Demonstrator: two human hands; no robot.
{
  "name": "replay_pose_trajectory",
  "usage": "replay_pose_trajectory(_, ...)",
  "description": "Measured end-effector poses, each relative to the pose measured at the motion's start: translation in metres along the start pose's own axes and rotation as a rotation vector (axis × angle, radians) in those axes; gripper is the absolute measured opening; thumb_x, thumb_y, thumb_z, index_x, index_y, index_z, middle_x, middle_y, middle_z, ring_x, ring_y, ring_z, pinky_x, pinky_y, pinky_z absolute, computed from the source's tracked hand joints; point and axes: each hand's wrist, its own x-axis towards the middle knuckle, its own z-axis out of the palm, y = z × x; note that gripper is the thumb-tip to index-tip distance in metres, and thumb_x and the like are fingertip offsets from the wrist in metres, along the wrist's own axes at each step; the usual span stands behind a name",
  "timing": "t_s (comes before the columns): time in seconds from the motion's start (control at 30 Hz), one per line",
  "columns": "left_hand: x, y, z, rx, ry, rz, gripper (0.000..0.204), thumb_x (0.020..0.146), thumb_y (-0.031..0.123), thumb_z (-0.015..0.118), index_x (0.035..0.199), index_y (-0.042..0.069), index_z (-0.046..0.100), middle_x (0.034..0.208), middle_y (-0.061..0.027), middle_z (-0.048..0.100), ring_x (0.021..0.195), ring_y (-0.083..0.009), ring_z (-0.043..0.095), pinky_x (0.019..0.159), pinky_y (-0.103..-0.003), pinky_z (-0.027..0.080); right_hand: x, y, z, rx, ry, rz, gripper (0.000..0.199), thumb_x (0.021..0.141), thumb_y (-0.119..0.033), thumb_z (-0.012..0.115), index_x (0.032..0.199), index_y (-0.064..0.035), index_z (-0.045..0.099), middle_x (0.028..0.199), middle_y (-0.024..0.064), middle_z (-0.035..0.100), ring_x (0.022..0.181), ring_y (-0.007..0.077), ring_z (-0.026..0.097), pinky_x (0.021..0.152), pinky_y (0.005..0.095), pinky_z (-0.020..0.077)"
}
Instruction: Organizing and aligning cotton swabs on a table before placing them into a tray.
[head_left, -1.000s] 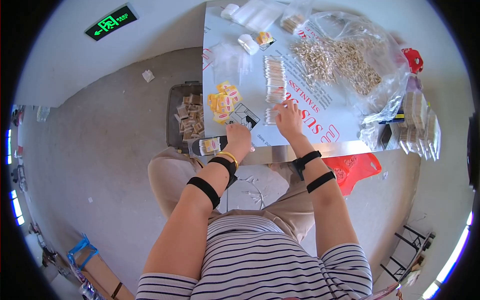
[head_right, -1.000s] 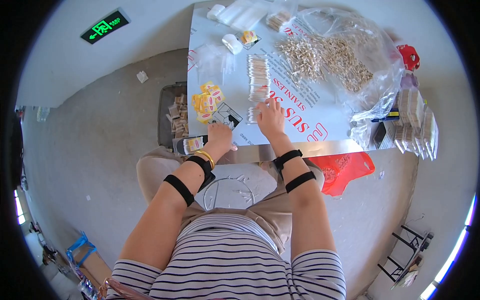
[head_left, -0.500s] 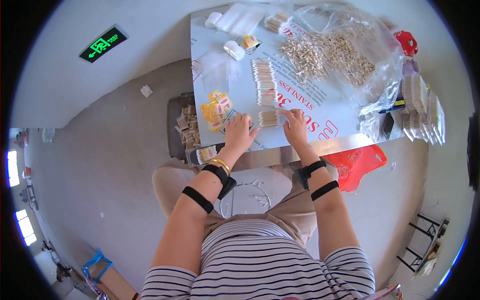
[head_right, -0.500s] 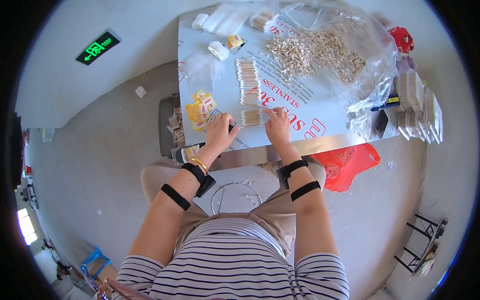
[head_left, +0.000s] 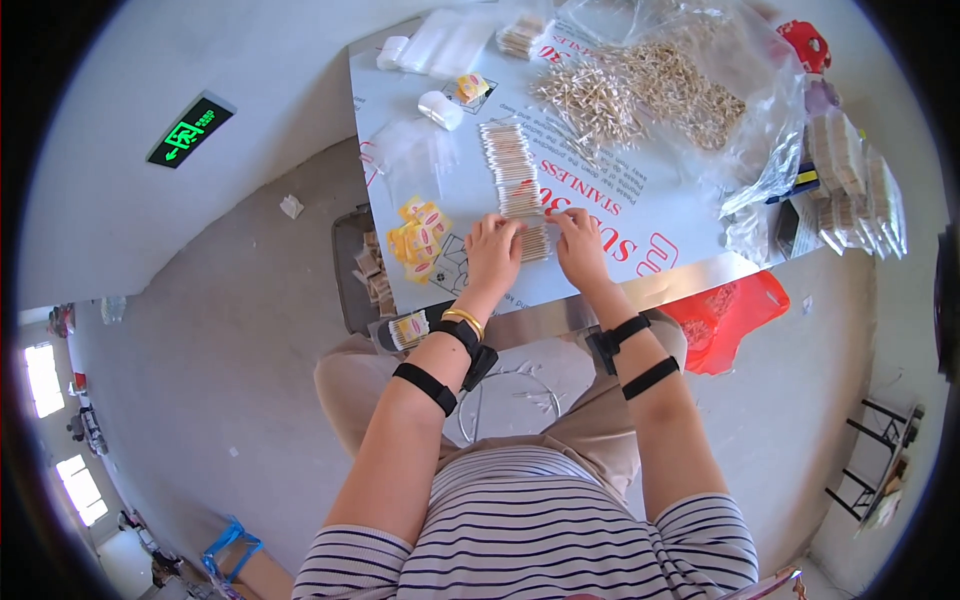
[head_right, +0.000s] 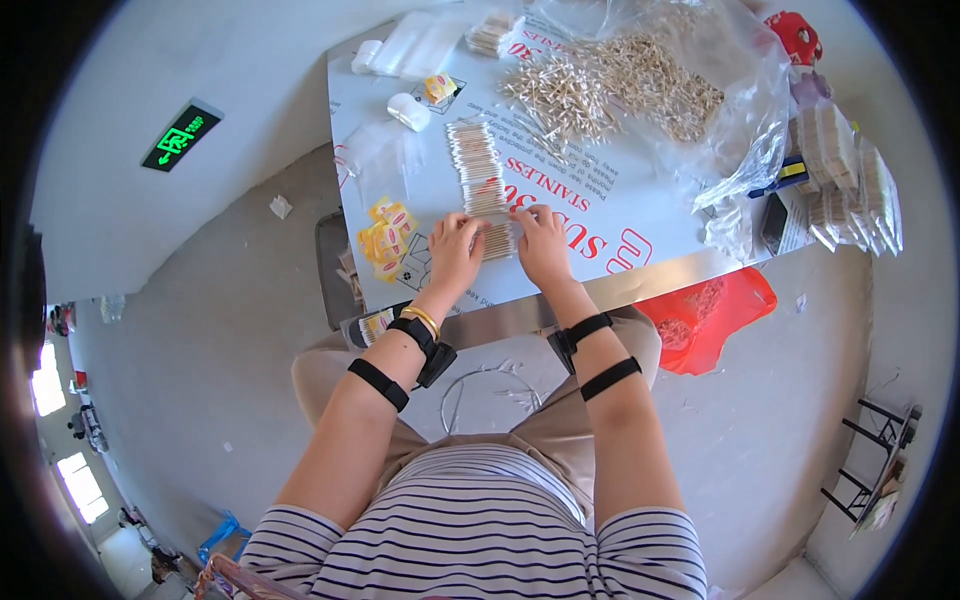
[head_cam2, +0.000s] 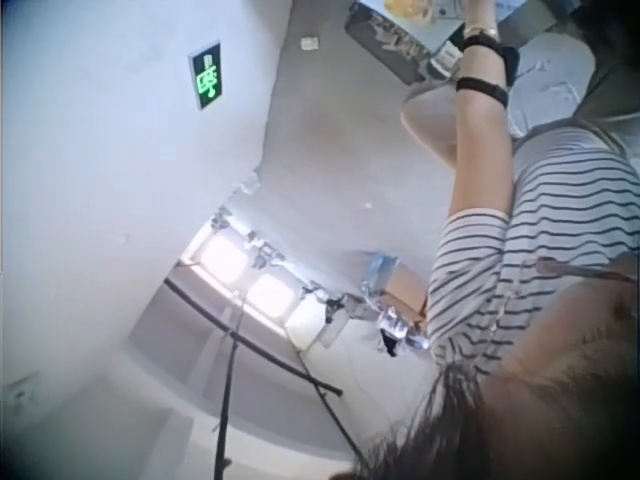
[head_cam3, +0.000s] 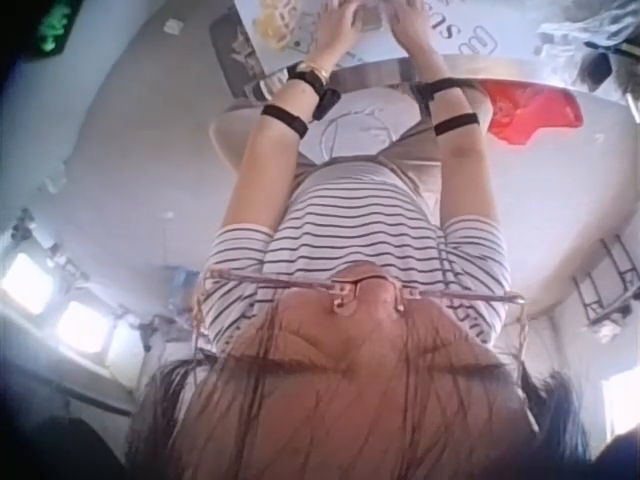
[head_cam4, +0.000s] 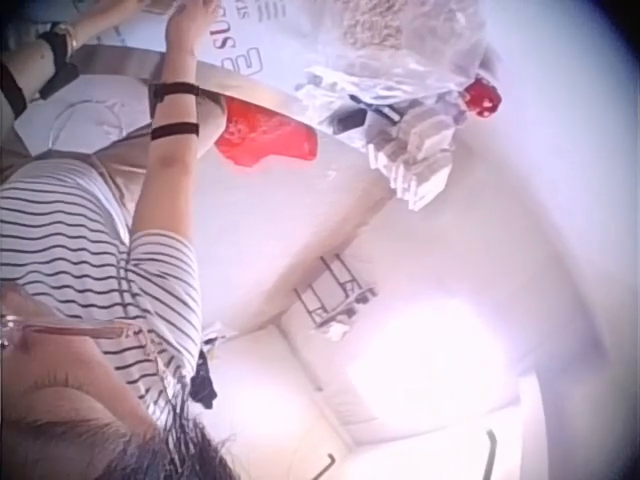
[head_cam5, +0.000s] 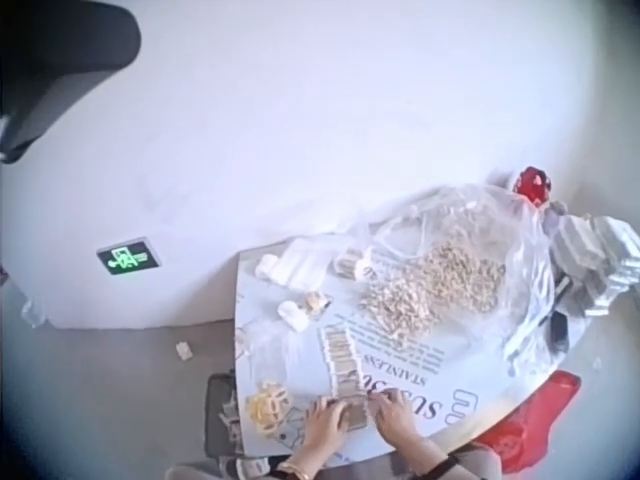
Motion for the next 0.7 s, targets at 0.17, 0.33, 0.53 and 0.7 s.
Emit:
replay_pose_trajectory(0.17, -0.009, -0.008, -0.002, -0.010, -0.001, 0.093, 0.025, 0.092, 0.014, 0.067, 0.115, 0.022, 0.072, 0.119, -0.0041, 0.058, 0.117, -0.0295, 0.054, 0.098, -0.047, 0.039, -0.028, -0.004, -0.012, 0.161, -0.008, 0.038, 0.043, 0.090, -0.008, 0.060, 0.133, -0.0066, 0.061, 0.141, 0.0155, 0.055, 0.128, 0.0368, 0.054, 0.107, 0.0517, 0.0430)
replay_pose_trajectory(0.33, -0.024, -0.014, -0.014, -0.028, -0.026, 0.146, 0.037, 0.096, 0.023, 0.065, 0.132, 0.016, 0.064, 0.135, -0.0098, 0.055, 0.129, -0.0333, 0.050, 0.109, -0.052, 0.035, -0.043, -0.017, -0.010, 0.050, -0.066, -0.108, 0.072, 0.090, -0.020, 0.069, 0.155, -0.0043, 0.040, 0.160, 0.0187, 0.040, 0.150, 0.0379, 0.036, 0.124, 0.0499, 0.0286)
replay_pose_trajectory(0.53, -0.062, -0.015, -0.021, 0.200, -0.092, 0.190, 0.072, 0.101, 0.040, 0.058, 0.157, 0.000, 0.035, 0.165, -0.0192, 0.030, 0.153, -0.0425, 0.026, 0.125, -0.062, 0.015, -0.051, -0.013, -0.013, -0.049, -0.148, -0.147, 0.089, 0.091, -0.036, 0.071, 0.161, -0.0012, 0.029, 0.166, 0.0196, 0.032, 0.156, 0.0341, 0.027, 0.130, 0.0492, 0.0174)
replay_pose_trajectory(0.7, -0.081, -0.009, -0.023, 0.109, -0.155, 0.153, 0.091, 0.095, 0.049, 0.065, 0.161, 0.000, 0.027, 0.168, -0.0206, 0.023, 0.156, -0.0436, 0.021, 0.126, -0.063, 0.012, -0.064, -0.012, -0.024, -0.024, -0.226, -0.156, 0.098, 0.086, -0.038, 0.078, 0.162, -0.0030, 0.027, 0.167, 0.0196, 0.029, 0.156, 0.0345, 0.026, 0.130, 0.0495, 0.0176)
